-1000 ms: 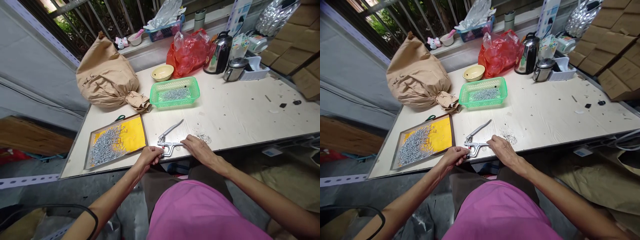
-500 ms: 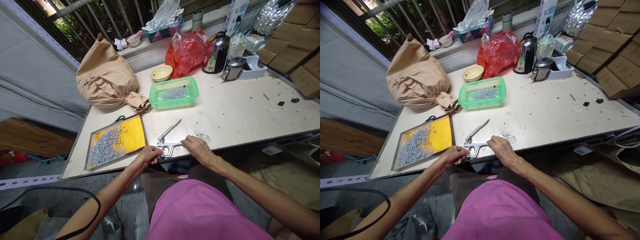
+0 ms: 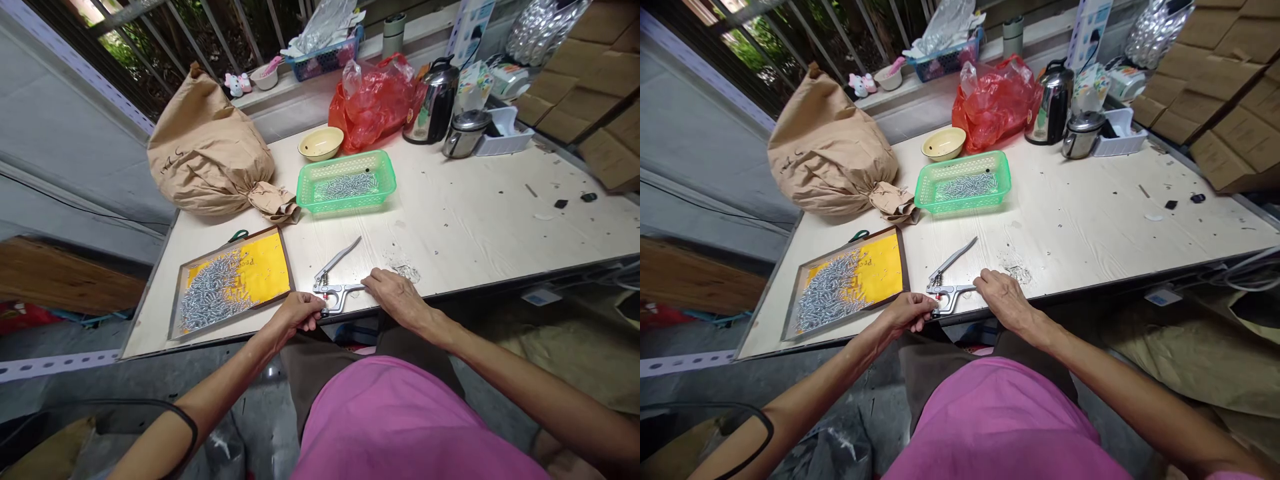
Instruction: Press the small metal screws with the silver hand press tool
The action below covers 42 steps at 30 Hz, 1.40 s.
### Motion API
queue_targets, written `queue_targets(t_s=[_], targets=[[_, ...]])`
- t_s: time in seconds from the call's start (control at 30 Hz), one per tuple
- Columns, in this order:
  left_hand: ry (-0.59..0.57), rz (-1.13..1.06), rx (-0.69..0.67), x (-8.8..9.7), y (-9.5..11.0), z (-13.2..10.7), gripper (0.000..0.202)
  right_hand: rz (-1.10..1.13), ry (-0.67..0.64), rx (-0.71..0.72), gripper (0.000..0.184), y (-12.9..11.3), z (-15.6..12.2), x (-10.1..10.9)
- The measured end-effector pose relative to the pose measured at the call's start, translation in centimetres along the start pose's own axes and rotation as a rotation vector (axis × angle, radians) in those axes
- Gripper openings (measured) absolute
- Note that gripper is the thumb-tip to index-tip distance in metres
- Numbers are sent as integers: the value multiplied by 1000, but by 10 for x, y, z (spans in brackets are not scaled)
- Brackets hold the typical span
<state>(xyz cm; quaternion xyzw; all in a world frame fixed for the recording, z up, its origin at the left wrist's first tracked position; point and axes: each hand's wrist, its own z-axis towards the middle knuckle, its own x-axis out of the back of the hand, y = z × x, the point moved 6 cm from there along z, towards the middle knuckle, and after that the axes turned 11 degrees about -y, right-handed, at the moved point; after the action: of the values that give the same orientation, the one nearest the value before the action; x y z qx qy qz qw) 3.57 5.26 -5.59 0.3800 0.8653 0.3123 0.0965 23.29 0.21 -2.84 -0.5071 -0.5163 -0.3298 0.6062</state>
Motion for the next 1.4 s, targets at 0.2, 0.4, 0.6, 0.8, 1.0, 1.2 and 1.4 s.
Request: queue_targets(t_s=[0.2,0.4,0.6,0.8,1.0,1.2,1.4], targets=[[-42,34,31,2,2,3,24,-15,-40,-13,20,0,2,-2],[-89,48,25,1,4,6,30,18,-41,61,14,6,6,6],[-80,41,36,2,4,5,32,-29,-123,204,91,21,50,18],[-67,20,31,2,2,5,29,-93,-269,251,103,17,71,5],[-73,34,51,1,3,4,30,-112,-223,248,92,12,60,10],[-40,104,72,0,6,0,32,-40,-230,203,61,7,51,23],[401,790,-306,-9,38,-29,24,16,-238,145,44,3,45,24]])
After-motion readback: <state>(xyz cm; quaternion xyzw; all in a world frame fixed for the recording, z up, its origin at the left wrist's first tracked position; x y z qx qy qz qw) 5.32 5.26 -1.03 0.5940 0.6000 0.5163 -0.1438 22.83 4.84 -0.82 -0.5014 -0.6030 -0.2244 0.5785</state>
